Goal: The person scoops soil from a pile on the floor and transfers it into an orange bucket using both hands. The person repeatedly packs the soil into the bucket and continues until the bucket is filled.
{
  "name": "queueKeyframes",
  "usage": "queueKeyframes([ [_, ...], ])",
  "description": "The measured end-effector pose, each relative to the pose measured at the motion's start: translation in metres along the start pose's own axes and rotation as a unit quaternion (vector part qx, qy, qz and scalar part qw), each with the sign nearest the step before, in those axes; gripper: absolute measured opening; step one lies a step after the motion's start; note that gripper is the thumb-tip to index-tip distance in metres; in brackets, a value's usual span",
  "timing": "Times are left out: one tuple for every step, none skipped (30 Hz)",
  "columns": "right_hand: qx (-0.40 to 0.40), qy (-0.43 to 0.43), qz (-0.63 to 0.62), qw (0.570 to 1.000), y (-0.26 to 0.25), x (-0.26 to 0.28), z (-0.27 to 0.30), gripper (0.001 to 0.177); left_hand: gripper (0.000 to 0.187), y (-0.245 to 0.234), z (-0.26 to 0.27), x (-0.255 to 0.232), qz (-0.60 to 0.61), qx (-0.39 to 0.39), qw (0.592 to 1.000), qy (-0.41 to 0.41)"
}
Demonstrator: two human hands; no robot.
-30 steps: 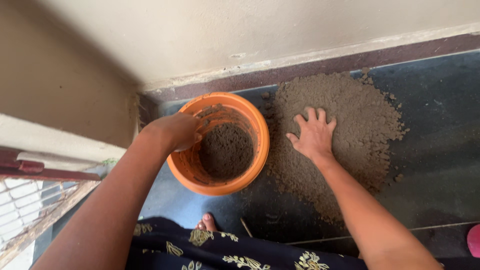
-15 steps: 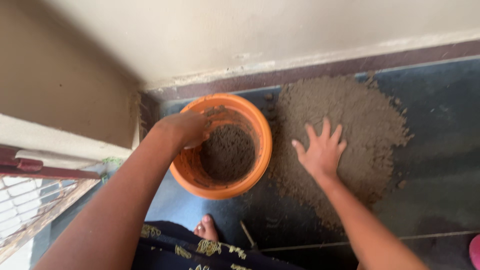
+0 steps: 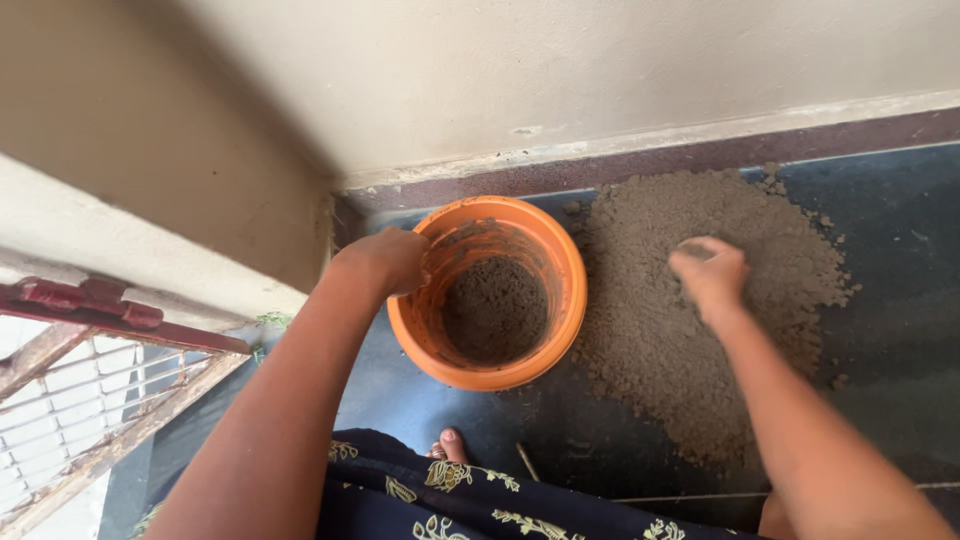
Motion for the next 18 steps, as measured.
queueKeyframes([
  [-0.016, 0.072, -0.092, 0.993, -0.004, 0.007, -0.003, 0.040, 0.035, 0.001, -0.004, 0.004, -0.007, -0.001, 1.000, 0.013],
  [-0.015, 0.125, -0.142, 0.982, -0.009, 0.017, -0.002, 0.037, 0.036, 0.004, -0.008, 0.008, -0.015, 0.002, 1.000, 0.028],
  [-0.014, 0.177, -0.192, 0.965, -0.018, 0.030, 0.000, 0.033, 0.037, 0.006, -0.013, 0.011, -0.007, -0.001, 1.000, 0.028],
  [-0.014, 0.226, -0.242, 0.944, -0.027, 0.047, 0.003, 0.030, 0.037, 0.005, -0.019, 0.014, 0.001, -0.007, 1.000, 0.028],
  [-0.013, 0.218, -0.299, 0.929, -0.034, 0.069, 0.009, 0.027, 0.038, 0.006, -0.024, 0.017, 0.010, -0.012, 0.999, 0.028],
  [-0.011, 0.204, -0.355, 0.912, -0.041, 0.094, 0.009, 0.025, 0.038, 0.004, -0.027, 0.015, -0.004, -0.026, 0.998, 0.054],
  [-0.009, 0.188, -0.409, 0.893, -0.049, 0.119, 0.010, 0.022, 0.037, 0.002, -0.030, 0.011, -0.017, -0.039, 0.996, 0.079],
  [-0.013, 0.199, -0.424, 0.883, -0.056, 0.142, 0.012, 0.023, 0.037, -0.005, -0.032, 0.007, -0.030, -0.058, 0.992, 0.105],
  [-0.017, 0.210, -0.439, 0.873, -0.056, 0.162, 0.018, 0.024, 0.036, -0.013, -0.035, 0.005, -0.001, -0.053, 0.995, 0.090],
  [-0.017, 0.229, -0.453, 0.861, -0.052, 0.178, 0.029, 0.025, 0.036, -0.014, -0.035, 0.003, 0.024, -0.040, 0.996, 0.074],
  [0.022, 0.193, -0.490, 0.850, -0.045, 0.199, 0.027, 0.025, 0.036, -0.014, -0.035, 0.000, 0.050, -0.026, 0.997, 0.058],
  [0.065, 0.168, -0.524, 0.832, -0.033, 0.217, 0.032, 0.026, 0.035, -0.008, -0.031, 0.000, 0.048, -0.030, 0.996, 0.063],
  [0.108, 0.143, -0.557, 0.811, -0.022, 0.232, 0.039, 0.026, 0.034, -0.008, -0.029, -0.001, 0.047, -0.034, 0.996, 0.069],
  [0.138, 0.144, -0.532, 0.823, -0.009, 0.243, 0.045, 0.027, 0.034, -0.013, -0.030, 0.000, 0.045, -0.043, 0.995, 0.072],
  [0.168, 0.145, -0.506, 0.833, 0.007, 0.255, 0.052, 0.027, 0.035, -0.015, -0.030, 0.001, 0.050, -0.047, 0.996, 0.060],
  [0.198, 0.145, -0.481, 0.842, 0.023, 0.265, 0.058, 0.027, 0.037, -0.016, -0.029, 0.001, 0.054, -0.052, 0.996, 0.049],
  [0.228, 0.170, -0.450, 0.847, 0.038, 0.272, 0.064, 0.030, 0.038, -0.015, -0.028, 0.002, 0.057, -0.056, 0.996, 0.038],
  [0.255, 0.194, -0.417, 0.851, 0.051, 0.276, 0.068, 0.033, 0.038, -0.015, -0.027, 0.002, 0.058, -0.055, 0.996, 0.031],
])
Point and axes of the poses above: each hand's wrist, its own z-axis away from the middle knuckle, its own y-axis out of the palm, x = y × z, the point moved 4 cm from there along -z, towards the middle knuckle, and after that the axes turned 14 degrees about -y, right-handed, at the moved point
